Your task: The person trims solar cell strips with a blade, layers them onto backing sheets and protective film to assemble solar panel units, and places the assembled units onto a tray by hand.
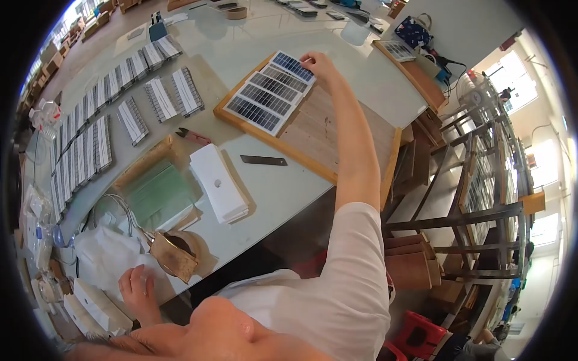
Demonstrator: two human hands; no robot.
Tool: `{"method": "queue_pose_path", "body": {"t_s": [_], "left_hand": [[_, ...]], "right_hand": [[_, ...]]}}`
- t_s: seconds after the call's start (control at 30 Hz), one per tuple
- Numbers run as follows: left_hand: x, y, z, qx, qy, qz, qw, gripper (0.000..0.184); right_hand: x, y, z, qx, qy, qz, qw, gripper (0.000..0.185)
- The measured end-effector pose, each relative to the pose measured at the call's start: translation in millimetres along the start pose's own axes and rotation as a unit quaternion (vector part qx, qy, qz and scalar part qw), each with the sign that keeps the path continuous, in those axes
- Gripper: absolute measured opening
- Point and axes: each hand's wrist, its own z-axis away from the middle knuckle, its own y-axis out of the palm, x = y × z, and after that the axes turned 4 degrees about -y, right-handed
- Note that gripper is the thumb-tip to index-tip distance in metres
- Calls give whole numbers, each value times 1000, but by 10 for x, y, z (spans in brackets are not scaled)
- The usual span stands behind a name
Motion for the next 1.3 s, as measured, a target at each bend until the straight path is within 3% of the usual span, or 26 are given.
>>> {"method": "queue_pose_path", "body": {"t_s": [0.17, 0.23, 0.3, 0.37, 0.5, 0.57, 0.63, 0.73, 0.87, 0.93, 0.97, 1.0, 1.03, 1.07, 1.1, 1.13, 1.2, 1.23, 1.3], "left_hand": [[-47, -41, -31, 28, -13, 28, 999, 42], [-29, -25, -58, 37, 27, 26, 999, 45], [-130, -101, -84, 50, 28, 43, 997, 44], [-147, -152, -78, 45, 50, 57, 996, 40], [-91, -42, -79, -11, 83, 66, 994, 26], [-63, -6, -91, -28, 76, 58, 995, 24], [-26, 12, -76, -20, 87, 85, 992, 21], [32, 5, -27, -10, 100, 82, 992, 20], [158, -32, 50, -10, 106, 109, 988, 22], [180, -29, 66, -45, 37, 225, 973, 19], [211, -35, 83, -47, 32, 226, 972, 19], [252, -61, 102, -50, -48, 332, 941, 16], [269, -101, 112, -54, -127, 432, 891, 12], [216, -183, 89, -67, -208, 541, 812, 7], [234, -237, 68, -72, -214, 541, 810, 7], [276, -275, 28, -81, -227, 613, 753, 7], [305, -284, -21, -83, -250, 715, 647, 8], [264, -281, -34, -85, -254, 713, 649, 8], [173, -275, -78, -72, -235, 754, 610, 10]], "right_hand": [[210, 144, 92, 2, 15, 42, 999, 20], [261, 172, 156, -102, -86, 212, 968, 17], [568, 120, 223, -273, -168, 208, 924, 16], [1261, 120, 460, -345, -276, 173, 880, 12], [2960, 663, 1545, -162, -341, -21, 926, 14], [3273, 1040, 1900, 34, -453, -44, 890, 18], [3561, 1397, 2158, 149, -506, -44, 848, 30], [3649, 1885, 2216, 217, -539, 22, 814, 39], [3652, 1999, 2064, 251, -544, 28, 800, 43], [3713, 1848, 1964, 249, -480, -46, 840, 51], [3761, 1747, 1958, 241, -394, -131, 877, 56], [3815, 1636, 1990, 230, -300, -214, 901, 61], [3854, 1521, 2064, 236, -301, -213, 899, 61], [3883, 1401, 2172, 289, -245, -296, 877, 64], [3886, 1331, 2286, 340, -185, -373, 843, 67], [3874, 1318, 2444, 348, -187, -373, 840, 67], [3871, 1385, 2732, 472, -91, -317, 818, 65], [3865, 1456, 2761, 475, -91, -319, 815, 65], [3822, 1582, 2787, 370, -311, -124, 867, 66]]}}
